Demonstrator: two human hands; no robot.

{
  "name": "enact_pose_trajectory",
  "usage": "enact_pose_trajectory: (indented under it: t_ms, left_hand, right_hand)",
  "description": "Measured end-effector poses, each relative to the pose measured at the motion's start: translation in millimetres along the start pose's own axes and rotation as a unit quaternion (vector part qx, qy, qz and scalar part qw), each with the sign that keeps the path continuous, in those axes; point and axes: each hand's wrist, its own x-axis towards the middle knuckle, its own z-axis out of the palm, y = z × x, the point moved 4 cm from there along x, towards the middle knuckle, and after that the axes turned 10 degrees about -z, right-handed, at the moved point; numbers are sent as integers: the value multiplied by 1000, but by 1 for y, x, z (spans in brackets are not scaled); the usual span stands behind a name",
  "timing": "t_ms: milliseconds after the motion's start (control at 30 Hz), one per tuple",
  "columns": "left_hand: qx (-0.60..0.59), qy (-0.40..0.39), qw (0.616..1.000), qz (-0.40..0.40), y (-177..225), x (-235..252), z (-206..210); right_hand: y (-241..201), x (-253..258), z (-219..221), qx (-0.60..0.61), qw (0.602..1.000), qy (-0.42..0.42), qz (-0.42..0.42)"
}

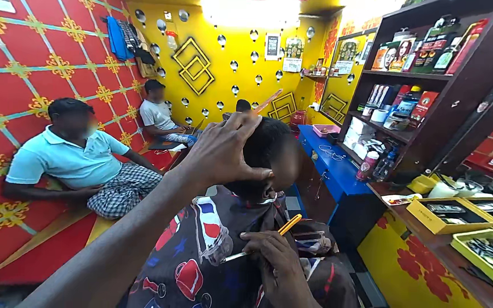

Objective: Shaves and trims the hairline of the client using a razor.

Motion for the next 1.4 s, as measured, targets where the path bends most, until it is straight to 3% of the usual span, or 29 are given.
enact_pose_trajectory:
  t_ms: [200,433,767,833,900,1033,1200,1400]
  left_hand:
    - [28,-64,998,1,11,24,1]
    - [-27,-232,972,-33,8,74,15]
    - [-123,-320,939,-10,16,84,22]
    - [-131,-323,937,-12,15,84,23]
    - [-132,-325,937,-11,14,85,24]
    - [-128,-325,937,-13,17,83,21]
    - [-120,-320,940,-1,20,81,19]
    - [-83,-302,949,15,18,82,20]
  right_hand:
    - [2,-7,-3,32,999,1,-4]
    - [-9,-16,-7,52,999,3,14]
    - [-27,-21,-22,70,996,5,59]
    - [-21,-14,-39,19,993,80,81]
    - [-10,-5,-57,-124,979,137,87]
    - [-3,20,-75,-317,936,144,56]
    - [1,31,-72,-390,911,131,24]
    - [8,19,-62,-360,928,92,32]
